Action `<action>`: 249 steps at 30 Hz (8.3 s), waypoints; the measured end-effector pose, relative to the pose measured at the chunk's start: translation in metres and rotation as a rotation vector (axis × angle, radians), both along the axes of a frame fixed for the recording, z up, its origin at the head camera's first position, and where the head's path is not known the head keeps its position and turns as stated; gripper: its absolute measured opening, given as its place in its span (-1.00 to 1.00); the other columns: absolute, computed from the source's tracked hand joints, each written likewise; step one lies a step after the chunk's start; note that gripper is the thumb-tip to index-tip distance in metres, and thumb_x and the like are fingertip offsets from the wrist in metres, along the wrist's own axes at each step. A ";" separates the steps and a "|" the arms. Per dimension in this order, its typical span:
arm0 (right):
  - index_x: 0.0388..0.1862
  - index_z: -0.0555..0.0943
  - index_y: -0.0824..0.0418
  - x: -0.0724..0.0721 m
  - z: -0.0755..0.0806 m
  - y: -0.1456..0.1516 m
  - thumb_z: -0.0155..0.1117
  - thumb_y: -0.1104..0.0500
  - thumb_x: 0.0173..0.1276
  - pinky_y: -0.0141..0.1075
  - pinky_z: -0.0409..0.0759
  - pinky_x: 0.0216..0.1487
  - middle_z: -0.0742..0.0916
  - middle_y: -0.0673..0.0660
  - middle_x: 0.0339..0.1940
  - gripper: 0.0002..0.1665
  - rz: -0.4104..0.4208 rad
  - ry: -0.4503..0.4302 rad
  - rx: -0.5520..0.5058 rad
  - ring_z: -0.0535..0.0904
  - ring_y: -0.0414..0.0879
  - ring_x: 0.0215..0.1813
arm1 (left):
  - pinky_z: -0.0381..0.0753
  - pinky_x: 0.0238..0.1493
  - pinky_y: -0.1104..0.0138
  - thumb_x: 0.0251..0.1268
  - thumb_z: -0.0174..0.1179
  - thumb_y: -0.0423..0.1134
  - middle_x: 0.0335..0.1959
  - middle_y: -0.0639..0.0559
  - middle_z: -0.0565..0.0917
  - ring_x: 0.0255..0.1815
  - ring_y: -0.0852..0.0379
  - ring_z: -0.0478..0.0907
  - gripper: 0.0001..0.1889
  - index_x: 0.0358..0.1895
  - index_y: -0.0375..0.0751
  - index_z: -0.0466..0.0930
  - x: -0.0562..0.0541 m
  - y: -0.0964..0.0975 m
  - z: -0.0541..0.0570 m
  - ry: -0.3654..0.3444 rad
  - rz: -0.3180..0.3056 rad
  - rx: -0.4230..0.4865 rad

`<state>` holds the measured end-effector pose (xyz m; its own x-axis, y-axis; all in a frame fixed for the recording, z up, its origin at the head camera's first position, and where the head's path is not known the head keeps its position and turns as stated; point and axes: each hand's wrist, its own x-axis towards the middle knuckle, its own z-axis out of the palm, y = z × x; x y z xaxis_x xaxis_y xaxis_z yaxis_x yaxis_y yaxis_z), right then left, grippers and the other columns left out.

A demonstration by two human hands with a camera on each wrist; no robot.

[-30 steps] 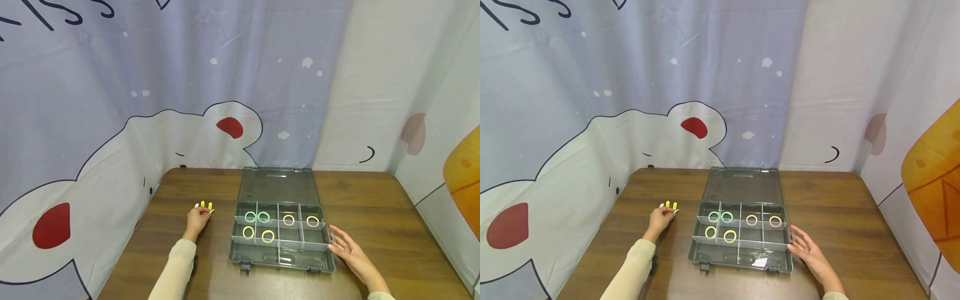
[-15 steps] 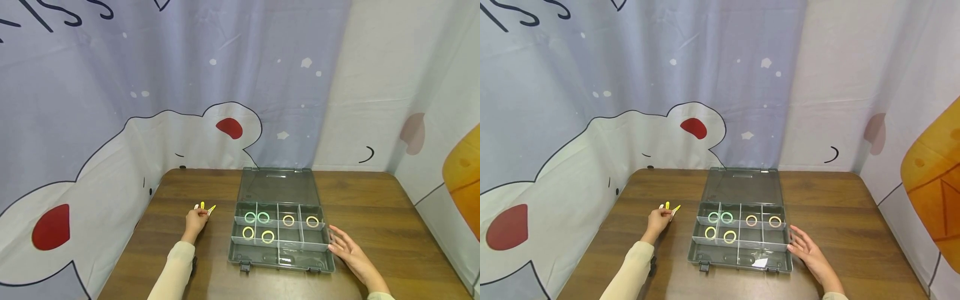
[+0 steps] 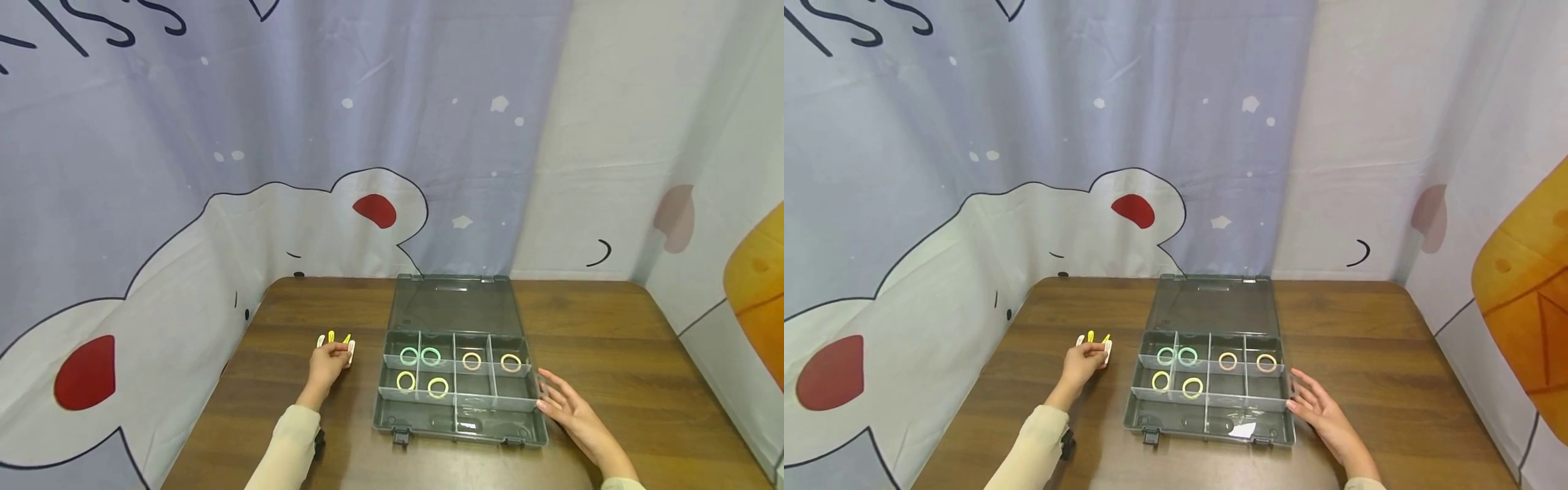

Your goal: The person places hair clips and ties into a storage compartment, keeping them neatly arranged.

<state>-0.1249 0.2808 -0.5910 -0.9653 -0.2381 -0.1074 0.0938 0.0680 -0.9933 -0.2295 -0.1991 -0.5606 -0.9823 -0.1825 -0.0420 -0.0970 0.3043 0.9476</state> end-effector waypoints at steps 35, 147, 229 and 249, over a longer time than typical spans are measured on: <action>0.55 -0.03 0.14 0.001 0.000 0.001 0.03 0.26 0.48 -0.59 0.37 0.08 0.06 0.51 0.48 -0.24 0.003 -0.010 0.001 0.41 -0.50 0.14 | 0.73 -0.28 0.24 0.22 0.18 -0.54 -0.32 -0.43 0.66 -0.36 -0.09 0.72 -0.81 -0.15 -0.64 0.52 0.055 0.102 0.042 -0.100 -0.461 0.321; 0.55 -0.04 0.11 0.002 0.000 0.001 0.03 0.23 0.49 -0.56 0.40 0.09 0.03 0.49 0.49 -0.24 0.016 -0.017 0.017 0.36 -0.56 0.13 | 0.64 0.02 0.21 0.30 0.18 -0.46 0.03 -0.42 0.57 0.02 -0.24 0.59 -0.66 0.11 -0.54 0.50 -0.008 -0.047 0.020 -0.058 -0.011 0.166; 0.54 -0.02 0.15 0.002 0.002 -0.002 0.05 0.26 0.47 -0.60 0.36 0.08 0.09 0.51 0.47 -0.24 -0.014 -0.007 0.002 0.41 -0.52 0.12 | 0.70 -0.27 0.37 0.19 0.20 -0.57 -0.28 -0.30 0.66 -0.27 -0.10 0.66 -0.83 -0.15 -0.57 0.58 0.004 0.008 0.028 0.059 0.002 0.111; 0.55 -0.03 0.11 0.002 -0.001 0.000 0.03 0.23 0.49 -0.54 0.39 0.12 0.10 0.48 0.48 -0.24 0.002 -0.008 0.034 0.40 -0.52 0.13 | 0.73 -0.30 0.21 0.16 0.20 -0.58 -0.41 -0.29 0.65 -0.42 -0.07 0.66 -0.85 -0.22 -0.63 0.55 0.053 0.080 0.048 0.046 -0.358 0.203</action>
